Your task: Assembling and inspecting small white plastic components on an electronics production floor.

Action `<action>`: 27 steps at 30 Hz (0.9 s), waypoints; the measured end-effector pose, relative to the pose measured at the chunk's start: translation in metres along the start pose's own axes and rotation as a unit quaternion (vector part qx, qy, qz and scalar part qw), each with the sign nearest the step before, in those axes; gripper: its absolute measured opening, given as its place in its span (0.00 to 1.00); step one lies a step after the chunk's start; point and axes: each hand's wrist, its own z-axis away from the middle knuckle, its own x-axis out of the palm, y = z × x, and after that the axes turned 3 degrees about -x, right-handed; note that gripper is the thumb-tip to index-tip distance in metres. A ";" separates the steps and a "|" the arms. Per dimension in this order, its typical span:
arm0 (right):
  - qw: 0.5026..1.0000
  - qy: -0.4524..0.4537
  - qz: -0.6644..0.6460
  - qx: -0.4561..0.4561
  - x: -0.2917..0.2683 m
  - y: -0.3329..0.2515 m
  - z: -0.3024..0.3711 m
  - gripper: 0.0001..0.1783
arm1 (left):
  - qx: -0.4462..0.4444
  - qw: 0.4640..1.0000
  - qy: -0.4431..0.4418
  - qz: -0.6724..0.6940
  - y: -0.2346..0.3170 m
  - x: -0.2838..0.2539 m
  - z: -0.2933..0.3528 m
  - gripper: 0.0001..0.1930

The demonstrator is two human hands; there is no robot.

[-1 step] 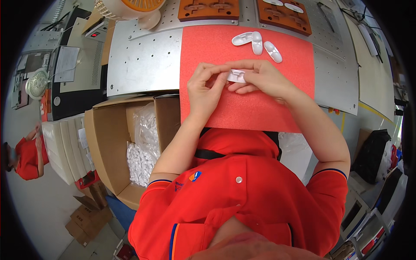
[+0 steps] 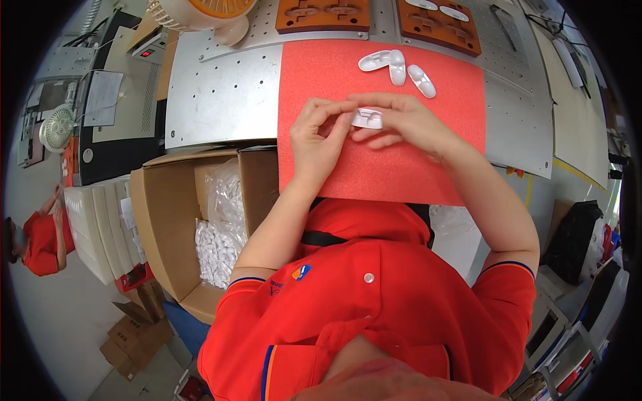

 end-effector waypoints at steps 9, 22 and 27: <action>0.966 0.059 0.129 -0.215 0.019 0.021 0.027 0.23 | -0.054 0.990 -0.023 0.129 0.034 -0.007 -0.004 0.09; 0.815 0.118 0.335 -0.457 0.039 0.007 0.060 0.24 | 0.130 0.988 -0.062 0.054 0.098 -0.029 0.009 0.09; 0.891 0.212 0.153 -0.372 0.032 0.030 0.028 0.21 | -0.084 0.971 -0.076 0.209 0.058 -0.010 -0.005 0.14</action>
